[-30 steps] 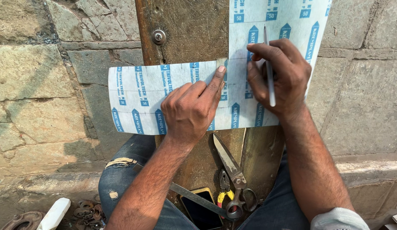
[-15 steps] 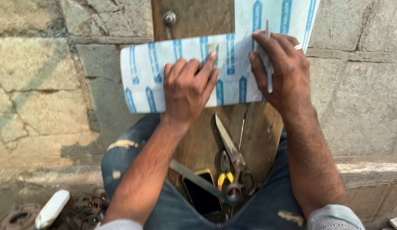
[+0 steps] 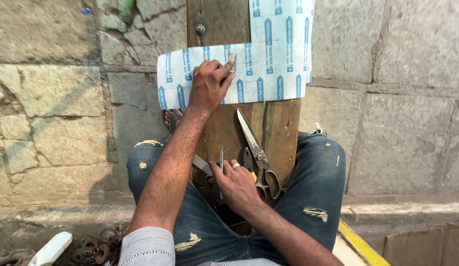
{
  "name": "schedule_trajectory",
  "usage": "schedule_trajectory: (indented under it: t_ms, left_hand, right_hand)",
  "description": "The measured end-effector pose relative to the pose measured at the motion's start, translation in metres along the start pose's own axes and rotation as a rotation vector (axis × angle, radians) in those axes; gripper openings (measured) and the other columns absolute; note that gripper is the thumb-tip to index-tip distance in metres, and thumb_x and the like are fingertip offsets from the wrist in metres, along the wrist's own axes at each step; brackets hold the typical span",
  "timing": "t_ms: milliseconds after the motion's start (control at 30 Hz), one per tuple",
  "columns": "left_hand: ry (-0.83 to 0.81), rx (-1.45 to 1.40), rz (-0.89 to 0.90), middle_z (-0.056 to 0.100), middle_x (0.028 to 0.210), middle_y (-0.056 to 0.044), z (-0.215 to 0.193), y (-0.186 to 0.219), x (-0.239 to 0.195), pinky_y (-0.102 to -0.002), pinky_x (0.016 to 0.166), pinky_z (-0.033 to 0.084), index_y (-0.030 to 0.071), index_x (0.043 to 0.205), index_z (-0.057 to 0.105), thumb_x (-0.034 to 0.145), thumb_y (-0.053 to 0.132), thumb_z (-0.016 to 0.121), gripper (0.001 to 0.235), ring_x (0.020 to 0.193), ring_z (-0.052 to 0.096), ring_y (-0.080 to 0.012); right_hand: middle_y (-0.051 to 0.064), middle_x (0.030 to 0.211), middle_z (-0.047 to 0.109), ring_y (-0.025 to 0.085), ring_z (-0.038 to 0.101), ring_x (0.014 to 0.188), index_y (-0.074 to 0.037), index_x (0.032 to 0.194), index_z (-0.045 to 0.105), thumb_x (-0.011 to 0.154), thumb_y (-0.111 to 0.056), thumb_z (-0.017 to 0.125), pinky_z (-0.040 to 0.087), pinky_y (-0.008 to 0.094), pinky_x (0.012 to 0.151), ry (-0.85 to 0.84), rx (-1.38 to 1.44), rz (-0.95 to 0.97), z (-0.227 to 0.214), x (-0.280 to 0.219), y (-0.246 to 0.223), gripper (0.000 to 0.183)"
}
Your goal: The person marks a roll of insulation sheet with a pen, using a metal ruler to draw straight lines. The person repeatedly repositions the ruler and draws lines across the sheet.
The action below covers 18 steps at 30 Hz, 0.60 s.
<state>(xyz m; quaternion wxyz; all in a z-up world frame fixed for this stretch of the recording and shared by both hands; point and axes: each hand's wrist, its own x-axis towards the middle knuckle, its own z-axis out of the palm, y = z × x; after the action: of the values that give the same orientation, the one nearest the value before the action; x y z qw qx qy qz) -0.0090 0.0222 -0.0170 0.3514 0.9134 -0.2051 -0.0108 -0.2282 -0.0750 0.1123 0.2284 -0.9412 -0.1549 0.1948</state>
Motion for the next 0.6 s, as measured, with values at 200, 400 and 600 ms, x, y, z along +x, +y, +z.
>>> schedule_trajectory:
  t_ms: [200,400,600]
  left_hand:
    - [-0.149,-0.096,-0.001,0.063,0.082,-0.004,-0.005,-0.022,0.015,-0.031,0.069,0.060,0.018,0.126,0.076,0.097,0.026,0.083,0.031,0.073,0.058,-0.0132]
    - [-0.298,-0.114,-0.063,0.066,0.082,-0.004,-0.032,-0.024,0.032,-0.032,0.063,0.057,0.021,0.124,0.078,0.090,0.028,0.085,0.036,0.069,0.059,-0.0133]
    - [-0.312,-0.104,-0.094,0.069,0.087,-0.004,-0.038,-0.014,0.034,-0.032,0.067,0.059,0.022,0.125,0.077,0.088,0.029,0.085,0.038,0.074,0.063,-0.0121]
  right_hand:
    - [0.013,0.106,0.074,0.024,0.067,0.092,-0.009,0.124,0.067,0.096,-0.029,0.069,0.056,0.044,0.076,-0.088,0.355,0.182,0.005,0.001,0.021,0.034]
    - [0.007,0.106,0.077,0.019,0.074,0.094,-0.014,0.123,0.069,0.100,-0.034,0.061,0.064,0.040,0.086,-0.185,0.558,0.300,-0.038,-0.009,0.056,0.032]
    - [0.020,0.104,0.071,0.030,0.070,0.086,-0.005,0.141,0.053,0.091,-0.048,0.069,0.061,0.044,0.067,-0.166,0.178,0.141,-0.026,0.014,0.024,0.067]
